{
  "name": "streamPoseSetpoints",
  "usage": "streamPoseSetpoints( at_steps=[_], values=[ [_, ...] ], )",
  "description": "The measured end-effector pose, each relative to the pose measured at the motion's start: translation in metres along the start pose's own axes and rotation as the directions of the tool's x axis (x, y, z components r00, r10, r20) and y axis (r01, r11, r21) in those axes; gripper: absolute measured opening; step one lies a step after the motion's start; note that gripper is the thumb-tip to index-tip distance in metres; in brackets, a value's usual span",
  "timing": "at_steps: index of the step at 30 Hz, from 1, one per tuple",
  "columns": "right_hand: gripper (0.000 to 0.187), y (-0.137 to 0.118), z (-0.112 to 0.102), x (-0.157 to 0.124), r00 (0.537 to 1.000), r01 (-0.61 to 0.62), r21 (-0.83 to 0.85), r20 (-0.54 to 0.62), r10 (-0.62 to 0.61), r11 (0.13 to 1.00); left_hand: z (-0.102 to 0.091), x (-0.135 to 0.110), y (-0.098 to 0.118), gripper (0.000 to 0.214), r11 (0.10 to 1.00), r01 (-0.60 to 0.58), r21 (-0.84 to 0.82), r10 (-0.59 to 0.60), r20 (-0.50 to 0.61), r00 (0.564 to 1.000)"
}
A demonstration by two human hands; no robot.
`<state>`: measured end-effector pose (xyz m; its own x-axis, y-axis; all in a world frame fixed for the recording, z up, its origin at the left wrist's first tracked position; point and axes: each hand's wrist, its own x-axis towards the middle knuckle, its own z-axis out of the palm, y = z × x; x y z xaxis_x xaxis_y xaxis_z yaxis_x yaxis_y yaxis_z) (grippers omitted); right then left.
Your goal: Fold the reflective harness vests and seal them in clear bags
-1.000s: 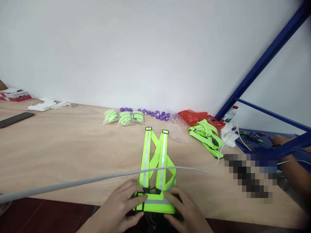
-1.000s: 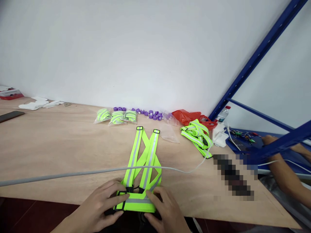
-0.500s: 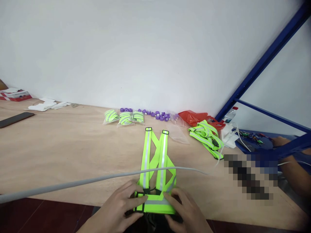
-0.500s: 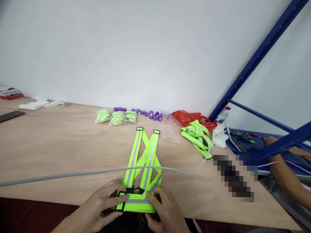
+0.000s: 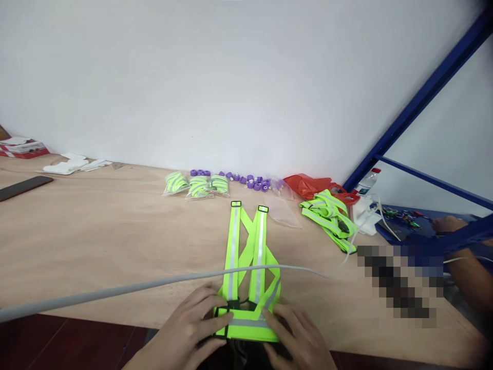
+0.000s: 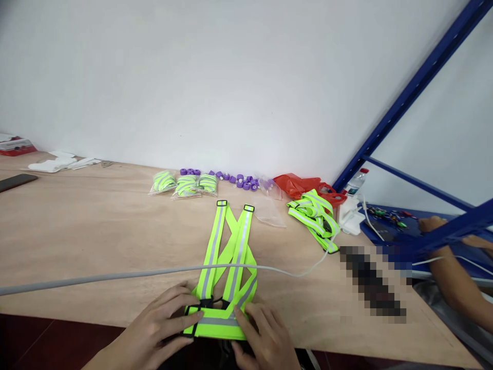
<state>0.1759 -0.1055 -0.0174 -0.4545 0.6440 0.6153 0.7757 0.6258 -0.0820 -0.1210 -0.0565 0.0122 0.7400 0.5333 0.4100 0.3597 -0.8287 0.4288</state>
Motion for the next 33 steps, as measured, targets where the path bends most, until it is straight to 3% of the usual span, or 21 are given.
streamPoseSetpoints(
  at_steps=[5, 9, 13, 17, 22, 26, 29, 33],
  values=[
    [0.032, 0.001, -0.011, 0.004, 0.994, 0.109, -0.074, 0.006, -0.108, 0.991, 0.005, -0.010, -0.002, 0.043, 0.988, -0.031, 0.149, 0.036, -0.028, 0.999],
    [0.033, 0.004, -0.008, -0.004, 0.992, 0.120, -0.071, 0.034, -0.118, 0.990, 0.011, -0.017, -0.002, 0.056, 0.971, -0.023, 0.236, 0.011, 0.055, 0.998],
    [0.035, 0.005, -0.002, -0.011, 0.993, 0.115, -0.059, 0.005, -0.115, 0.992, 0.019, -0.020, 0.000, 0.048, 0.953, 0.013, 0.303, -0.040, 0.083, 0.996],
    [0.035, 0.006, -0.003, -0.008, 0.979, 0.191, -0.076, 0.094, -0.183, 0.979, 0.018, -0.016, 0.002, 0.044, 0.949, 0.000, 0.315, -0.027, 0.081, 0.996],
    [0.034, 0.009, -0.009, -0.004, 0.971, 0.223, -0.037, 0.100, -0.219, 0.974, 0.011, -0.013, 0.002, 0.043, 0.960, -0.062, 0.274, 0.045, 0.068, 0.997],
    [0.034, 0.010, -0.011, -0.002, 0.976, 0.197, -0.002, 0.099, -0.196, 0.980, 0.005, -0.008, 0.001, 0.040, 0.965, -0.099, 0.244, 0.093, 0.038, 0.995],
    [0.037, 0.010, -0.011, 0.002, 0.987, 0.129, 0.069, 0.083, -0.134, 0.989, -0.001, -0.001, 0.002, 0.042, 0.973, -0.105, 0.204, 0.103, 0.023, 0.994],
    [0.027, 0.009, -0.012, 0.009, 0.997, 0.015, 0.161, 0.069, -0.027, 0.987, -0.004, 0.010, 0.000, 0.043, 0.990, -0.073, 0.123, 0.075, -0.014, 0.997]
  ],
)
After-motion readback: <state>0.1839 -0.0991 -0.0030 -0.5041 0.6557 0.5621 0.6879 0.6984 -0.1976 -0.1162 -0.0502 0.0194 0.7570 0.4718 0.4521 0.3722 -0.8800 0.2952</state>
